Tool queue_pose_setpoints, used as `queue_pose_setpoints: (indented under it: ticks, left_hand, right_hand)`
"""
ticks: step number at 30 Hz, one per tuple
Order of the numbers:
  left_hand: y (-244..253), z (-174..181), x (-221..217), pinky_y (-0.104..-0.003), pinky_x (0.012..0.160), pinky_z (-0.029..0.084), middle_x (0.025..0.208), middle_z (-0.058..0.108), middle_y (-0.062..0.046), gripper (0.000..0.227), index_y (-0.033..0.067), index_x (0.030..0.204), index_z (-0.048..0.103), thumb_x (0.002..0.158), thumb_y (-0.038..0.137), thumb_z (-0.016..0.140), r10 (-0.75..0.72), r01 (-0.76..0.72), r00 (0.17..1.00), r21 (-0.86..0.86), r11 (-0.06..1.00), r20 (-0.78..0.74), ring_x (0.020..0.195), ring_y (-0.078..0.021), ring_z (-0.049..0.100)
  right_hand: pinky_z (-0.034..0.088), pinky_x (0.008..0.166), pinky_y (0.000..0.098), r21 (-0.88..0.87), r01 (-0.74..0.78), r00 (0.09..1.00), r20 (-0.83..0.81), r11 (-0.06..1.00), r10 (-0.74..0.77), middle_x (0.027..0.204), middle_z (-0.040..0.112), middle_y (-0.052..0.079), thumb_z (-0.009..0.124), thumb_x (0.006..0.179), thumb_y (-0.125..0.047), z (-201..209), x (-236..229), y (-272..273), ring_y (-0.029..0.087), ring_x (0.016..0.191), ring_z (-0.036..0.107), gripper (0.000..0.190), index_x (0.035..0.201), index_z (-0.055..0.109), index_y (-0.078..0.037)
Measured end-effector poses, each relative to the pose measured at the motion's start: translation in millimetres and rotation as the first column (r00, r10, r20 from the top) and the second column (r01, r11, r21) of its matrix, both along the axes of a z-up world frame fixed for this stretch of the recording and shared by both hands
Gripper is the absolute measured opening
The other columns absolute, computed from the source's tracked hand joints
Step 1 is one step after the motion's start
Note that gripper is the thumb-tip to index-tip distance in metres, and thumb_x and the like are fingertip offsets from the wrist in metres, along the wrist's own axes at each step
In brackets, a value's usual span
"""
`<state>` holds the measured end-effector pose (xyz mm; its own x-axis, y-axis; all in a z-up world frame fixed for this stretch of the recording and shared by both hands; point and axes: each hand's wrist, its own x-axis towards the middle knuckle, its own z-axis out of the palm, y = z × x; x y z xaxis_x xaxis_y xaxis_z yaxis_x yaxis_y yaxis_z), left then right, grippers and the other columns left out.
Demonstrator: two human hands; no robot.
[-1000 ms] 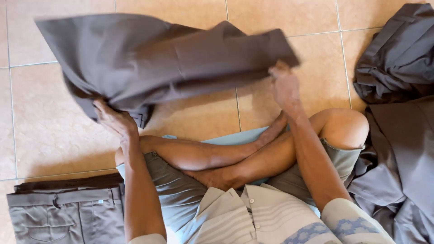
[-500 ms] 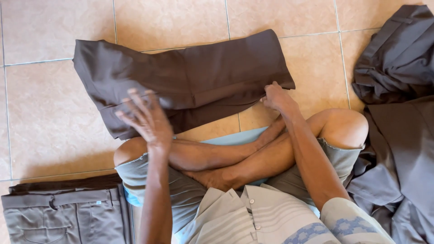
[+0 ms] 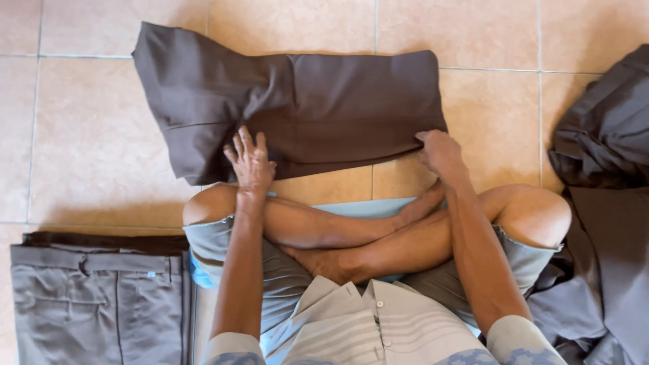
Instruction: A person sitting on the floor sorts through a pile of brown trousers, selects one, spreads it out, and folds it into a neat rectangle.
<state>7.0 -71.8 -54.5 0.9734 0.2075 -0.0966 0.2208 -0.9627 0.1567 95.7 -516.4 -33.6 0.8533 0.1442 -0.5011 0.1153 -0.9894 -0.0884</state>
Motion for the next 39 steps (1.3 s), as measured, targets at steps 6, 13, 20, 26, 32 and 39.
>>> queue_pose_setpoints:
  ticks: [6, 13, 20, 26, 32, 39]
  left_hand:
    - [-4.1, -64.6, -11.5, -0.05, 0.065, 0.059, 0.089, 0.061, -0.01, 0.023, 0.0128, 0.093, 0.056, 0.091, 0.03, 0.072, 0.409, -0.367, 0.883, -0.205, 0.907, 0.231, 0.077, -0.0366, 0.071]
    - [11.2, -83.4, 15.9, -0.045, 0.051, 0.055, 0.065, 0.065, -0.005, 0.026, 0.014, 0.075, 0.063, 0.082, 0.037, 0.073, 0.683, -0.637, 0.723, -0.479, 0.604, -0.102, 0.058, -0.0274, 0.068]
    - [-30.0, -23.7, 0.2, -0.052, 0.086, 0.054, 0.12, 0.057, -0.01, 0.047, 0.0136, 0.117, 0.061, 0.076, 0.011, 0.085, 0.067, -0.026, 0.97, -0.172, 0.985, 0.233, 0.102, -0.0369, 0.066]
    - [-24.6, -20.8, -7.1, -0.048, 0.097, 0.045, 0.118, 0.062, -0.005, 0.045, 0.0173, 0.115, 0.066, 0.076, 0.027, 0.086, -0.229, 0.232, 0.962, -0.007, 0.973, 0.146, 0.105, -0.0285, 0.065]
    - [-20.7, -36.5, -7.2, -0.046, 0.099, 0.042, 0.105, 0.064, -0.001, 0.026, 0.0209, 0.103, 0.069, 0.081, 0.024, 0.082, -0.29, 0.291, 0.943, 0.017, 0.957, 0.164, 0.094, -0.0239, 0.067]
    - [-24.9, -26.6, -5.3, -0.043, 0.1, 0.041, 0.101, 0.064, 0.004, 0.02, 0.0262, 0.1, 0.072, 0.082, 0.03, 0.081, -0.268, 0.28, 0.941, -0.028, 0.96, 0.205, 0.096, -0.0195, 0.067]
  right_hand:
    - [0.058, 0.089, 0.0555, 0.03, 0.116, 0.992, 0.046, 0.993, -0.117, 0.103, 0.08, 0.014, 0.067, 0.086, -0.028, 11.9, 3.5, -7.6, 0.043, 0.104, 0.073, 0.035, 0.119, 0.079, -0.03]
    - [0.054, 0.088, 0.0604, 0.055, 0.364, 0.912, 0.181, 0.93, -0.367, 0.098, 0.075, 0.017, 0.05, 0.102, -0.05, -20.7, 27.0, -38.9, 0.042, 0.106, 0.07, 0.05, 0.135, 0.068, -0.017]
    - [0.051, 0.089, 0.0642, 0.164, 0.529, 0.817, 0.167, 0.833, -0.552, 0.116, 0.067, 0.024, 0.067, 0.098, -0.047, -65.2, 37.7, -53.9, 0.047, 0.114, 0.064, 0.053, 0.131, 0.061, -0.007]
    - [0.054, 0.085, 0.0635, 0.348, 0.546, 0.757, 0.184, 0.762, -0.627, 0.109, 0.068, 0.026, 0.071, 0.092, -0.034, -88.2, 40.8, -56.6, 0.049, 0.11, 0.066, 0.043, 0.118, 0.07, 0.0]
    - [0.056, 0.089, 0.0592, 0.383, 0.56, 0.728, 0.197, 0.735, -0.657, 0.111, 0.066, 0.026, 0.074, 0.087, -0.032, -66.4, 33.2, -39.2, 0.049, 0.11, 0.066, 0.042, 0.113, 0.068, 0.001]
    - [0.052, 0.091, 0.063, 0.462, 0.565, 0.705, 0.159, 0.683, -0.691, 0.108, 0.066, 0.038, 0.058, 0.103, -0.038, -66.7, 35.5, -41.2, 0.056, 0.111, 0.063, 0.049, 0.114, 0.063, 0.009]
